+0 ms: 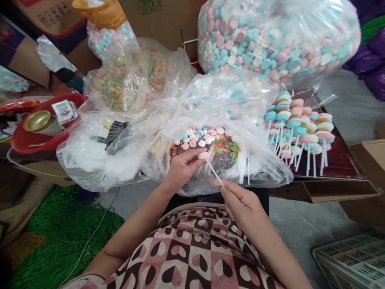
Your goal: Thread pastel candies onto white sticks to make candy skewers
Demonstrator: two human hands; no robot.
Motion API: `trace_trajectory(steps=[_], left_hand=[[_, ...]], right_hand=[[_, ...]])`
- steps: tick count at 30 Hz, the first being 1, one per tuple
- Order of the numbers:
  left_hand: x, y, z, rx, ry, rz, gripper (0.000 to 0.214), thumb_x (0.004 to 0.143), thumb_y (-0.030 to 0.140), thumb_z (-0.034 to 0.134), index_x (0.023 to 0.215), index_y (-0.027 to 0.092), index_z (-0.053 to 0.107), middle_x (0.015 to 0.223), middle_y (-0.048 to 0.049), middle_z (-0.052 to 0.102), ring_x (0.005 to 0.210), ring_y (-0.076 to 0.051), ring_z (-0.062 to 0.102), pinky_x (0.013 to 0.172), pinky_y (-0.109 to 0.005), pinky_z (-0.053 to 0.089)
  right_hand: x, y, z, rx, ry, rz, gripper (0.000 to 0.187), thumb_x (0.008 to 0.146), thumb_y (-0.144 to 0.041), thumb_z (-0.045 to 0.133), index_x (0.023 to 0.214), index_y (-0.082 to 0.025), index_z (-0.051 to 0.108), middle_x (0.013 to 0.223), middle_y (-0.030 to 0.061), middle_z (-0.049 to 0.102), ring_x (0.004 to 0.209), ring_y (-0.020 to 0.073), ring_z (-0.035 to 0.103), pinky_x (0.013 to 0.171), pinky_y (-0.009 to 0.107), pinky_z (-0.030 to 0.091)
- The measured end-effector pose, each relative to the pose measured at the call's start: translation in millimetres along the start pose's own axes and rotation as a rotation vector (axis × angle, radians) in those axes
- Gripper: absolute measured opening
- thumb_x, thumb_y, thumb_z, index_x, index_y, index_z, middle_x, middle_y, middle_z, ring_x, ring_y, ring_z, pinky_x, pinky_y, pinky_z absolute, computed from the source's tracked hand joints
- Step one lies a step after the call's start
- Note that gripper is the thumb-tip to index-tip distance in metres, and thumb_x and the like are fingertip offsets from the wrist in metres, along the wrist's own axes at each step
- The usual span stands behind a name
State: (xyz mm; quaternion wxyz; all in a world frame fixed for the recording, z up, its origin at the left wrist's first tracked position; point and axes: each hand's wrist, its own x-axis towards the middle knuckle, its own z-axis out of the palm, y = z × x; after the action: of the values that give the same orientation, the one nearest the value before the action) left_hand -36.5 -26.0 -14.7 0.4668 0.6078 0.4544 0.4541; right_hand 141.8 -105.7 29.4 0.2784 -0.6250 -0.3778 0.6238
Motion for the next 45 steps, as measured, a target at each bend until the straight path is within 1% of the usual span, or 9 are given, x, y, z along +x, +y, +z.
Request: trace_trajectory(steps=[9,18,22,25,28,32,36,41,45], left_hand=[[-3,7,0.0,0.198,-0.18,0.132,0.03,0.09,0.033,0.058,0.114,0.019,0.069,0.11,-0.0071,0.073,0.096,-0.017,0.068,0.086,-0.028,0.053],[-11,9,22.9,0.319,-0.244,0.288,0.035,0.088,0.016,0.046,0.117,0.014,0.065,0.109,-0.009,0.073,0.096,-0.017,0.067,0.086,-0.029,0.053],[-11,10,16.2,0.231,-0.268,0.223,0.038,0.086,0.014,0.046,0.12,0.015,0.064,0.112,-0.0077,0.072,0.094,-0.015,0.067,0.085,-0.027,0.053],[0,12,4.1,0.219,-0.165,0.092,0.04,0.089,0.016,0.046,0.126,0.018,0.06,0.111,-0.0051,0.072,0.086,-0.013,0.067,0.078,-0.024,0.053],[19,11,1.7,0.429,-0.071,0.101,0.03,0.092,0.018,0.046,0.114,0.017,0.067,0.104,-0.0055,0.072,0.09,-0.014,0.065,0.084,-0.026,0.05],[45,6,17.4,0.91,-0.247,0.184,0.022,0.092,0.023,0.05,0.098,0.017,0.071,0.095,-0.0079,0.069,0.094,-0.021,0.062,0.083,-0.032,0.046],[62,-1,29.2,1.165,-0.289,0.153,0.022,0.092,0.023,0.049,0.097,0.016,0.07,0.096,-0.0101,0.067,0.093,-0.023,0.061,0.079,-0.034,0.043],[66,-4,23.6,1.044,-0.259,0.127,0.029,0.095,0.027,0.044,0.09,0.017,0.071,0.089,-0.0079,0.065,0.088,-0.021,0.059,0.076,-0.032,0.042],[62,-1,25.2,0.972,-0.31,0.2,0.03,0.095,0.027,0.044,0.088,0.018,0.072,0.086,-0.0074,0.064,0.085,-0.02,0.058,0.076,-0.033,0.04]], right_hand=[[-3,13,-5,0.073,-0.032,0.007,0.049,0.083,-0.055,0.06,0.109,-0.014,0.066,0.047,-0.0072,0.033,0.046,0.0087,0.023,0.047,0.024,0.011],[27,19,4,0.156,0.049,-0.157,0.032,0.084,-0.05,0.062,0.083,-0.017,0.063,0.047,-0.0072,0.035,0.044,0.0082,0.024,0.044,0.025,0.014],[33,21,6,0.129,0.051,-0.165,0.033,0.085,-0.05,0.061,0.087,-0.017,0.064,0.046,-0.0064,0.041,0.043,0.0077,0.027,0.042,0.024,0.015],[31,24,-2,0.199,0.115,-0.148,0.034,0.084,-0.05,0.064,0.093,-0.017,0.066,0.045,-0.0069,0.041,0.041,0.007,0.025,0.041,0.024,0.013],[28,27,-11,0.326,0.202,-0.194,0.03,0.085,-0.047,0.064,0.093,-0.018,0.067,0.045,-0.0071,0.041,0.041,0.0065,0.026,0.04,0.023,0.014],[26,28,-17,0.41,0.239,-0.246,0.023,0.086,-0.041,0.065,0.092,-0.018,0.068,0.045,-0.0069,0.042,0.04,0.0054,0.028,0.039,0.02,0.016],[23,28,-19,0.418,0.242,-0.252,0.023,0.085,-0.041,0.066,0.091,-0.018,0.068,0.044,-0.007,0.041,0.039,0.0053,0.028,0.038,0.02,0.016],[22,29,-21,0.422,0.263,-0.24,0.026,0.084,-0.042,0.067,0.09,-0.017,0.068,0.044,-0.0071,0.041,0.039,0.0059,0.027,0.038,0.02,0.017],[22,26,-19,0.418,0.254,-0.219,0.027,0.083,-0.042,0.067,0.09,-0.017,0.067,0.045,-0.0069,0.04,0.041,0.0065,0.028,0.039,0.021,0.017]])
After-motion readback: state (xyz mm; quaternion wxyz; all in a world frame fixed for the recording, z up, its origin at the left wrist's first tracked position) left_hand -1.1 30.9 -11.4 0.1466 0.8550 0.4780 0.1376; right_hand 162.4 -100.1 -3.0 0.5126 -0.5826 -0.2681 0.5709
